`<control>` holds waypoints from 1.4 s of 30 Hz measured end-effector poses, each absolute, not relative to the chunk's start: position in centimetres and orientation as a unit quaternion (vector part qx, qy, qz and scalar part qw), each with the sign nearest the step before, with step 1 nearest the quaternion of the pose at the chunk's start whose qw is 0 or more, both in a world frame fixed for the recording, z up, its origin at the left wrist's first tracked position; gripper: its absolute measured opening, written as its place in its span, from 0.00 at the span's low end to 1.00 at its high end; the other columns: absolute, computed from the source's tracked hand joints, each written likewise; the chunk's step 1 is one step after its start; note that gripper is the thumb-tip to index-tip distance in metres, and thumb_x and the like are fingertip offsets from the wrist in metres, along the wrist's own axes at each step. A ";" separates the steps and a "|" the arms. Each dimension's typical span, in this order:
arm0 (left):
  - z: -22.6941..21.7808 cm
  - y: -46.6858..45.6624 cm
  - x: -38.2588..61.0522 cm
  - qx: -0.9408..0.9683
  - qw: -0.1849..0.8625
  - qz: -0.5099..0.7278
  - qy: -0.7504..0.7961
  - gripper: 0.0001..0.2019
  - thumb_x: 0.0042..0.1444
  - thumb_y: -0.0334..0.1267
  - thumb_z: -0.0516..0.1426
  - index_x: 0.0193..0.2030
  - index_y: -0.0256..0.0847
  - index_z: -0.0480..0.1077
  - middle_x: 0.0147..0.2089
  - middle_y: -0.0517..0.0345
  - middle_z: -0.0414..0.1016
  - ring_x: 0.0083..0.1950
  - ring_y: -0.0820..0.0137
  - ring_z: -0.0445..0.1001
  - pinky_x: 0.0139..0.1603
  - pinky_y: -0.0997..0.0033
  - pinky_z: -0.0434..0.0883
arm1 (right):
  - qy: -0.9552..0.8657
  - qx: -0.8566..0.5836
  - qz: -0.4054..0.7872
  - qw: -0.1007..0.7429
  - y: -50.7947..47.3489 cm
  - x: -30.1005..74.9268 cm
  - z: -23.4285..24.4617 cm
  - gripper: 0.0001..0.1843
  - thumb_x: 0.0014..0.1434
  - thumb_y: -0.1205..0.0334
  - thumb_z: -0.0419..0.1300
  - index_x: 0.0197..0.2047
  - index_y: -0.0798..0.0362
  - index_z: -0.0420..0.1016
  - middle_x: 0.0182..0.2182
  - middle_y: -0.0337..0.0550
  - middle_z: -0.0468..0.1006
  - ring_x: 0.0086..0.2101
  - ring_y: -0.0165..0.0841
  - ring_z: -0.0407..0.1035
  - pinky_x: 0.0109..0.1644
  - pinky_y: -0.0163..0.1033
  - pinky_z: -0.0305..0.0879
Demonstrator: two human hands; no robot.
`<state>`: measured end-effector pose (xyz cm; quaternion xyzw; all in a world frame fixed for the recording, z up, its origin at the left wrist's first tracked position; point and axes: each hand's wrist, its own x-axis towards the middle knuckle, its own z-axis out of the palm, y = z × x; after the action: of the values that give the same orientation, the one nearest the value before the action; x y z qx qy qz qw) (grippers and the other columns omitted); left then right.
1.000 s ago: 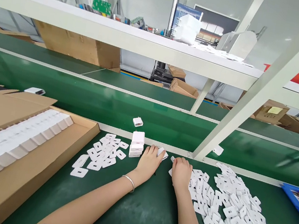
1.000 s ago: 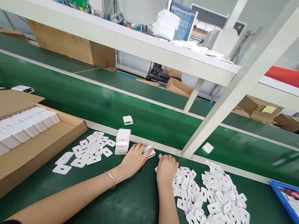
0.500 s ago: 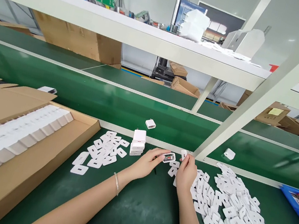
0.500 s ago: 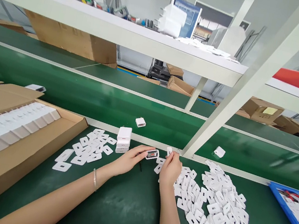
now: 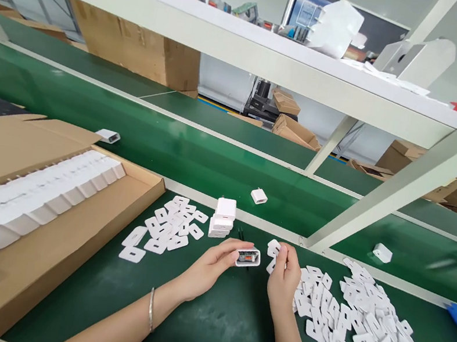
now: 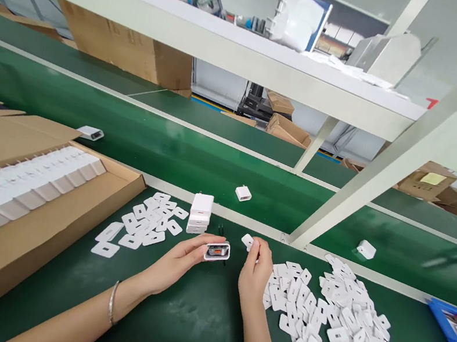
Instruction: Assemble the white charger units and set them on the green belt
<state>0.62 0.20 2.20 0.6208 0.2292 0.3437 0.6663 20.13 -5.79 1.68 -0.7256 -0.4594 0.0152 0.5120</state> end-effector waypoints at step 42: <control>0.6 -0.9 1.0 0.697 0.564 0.389 0.212 0.19 0.76 0.49 0.46 0.65 0.52 0.70 0.65 0.50 0.67 0.69 0.59 0.66 0.72 0.54 0.65 | -0.594 -0.609 0.246 0.464 -6.5 16.7 1.9 0.20 0.75 0.45 0.47 0.56 0.48 0.70 0.45 0.44 0.81 0.42 0.38 0.77 0.47 0.42 0.72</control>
<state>0.97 -0.85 0.60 0.6966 0.2125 0.3893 0.5640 16.72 -6.46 1.91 -0.6090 -0.5944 0.2455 0.4642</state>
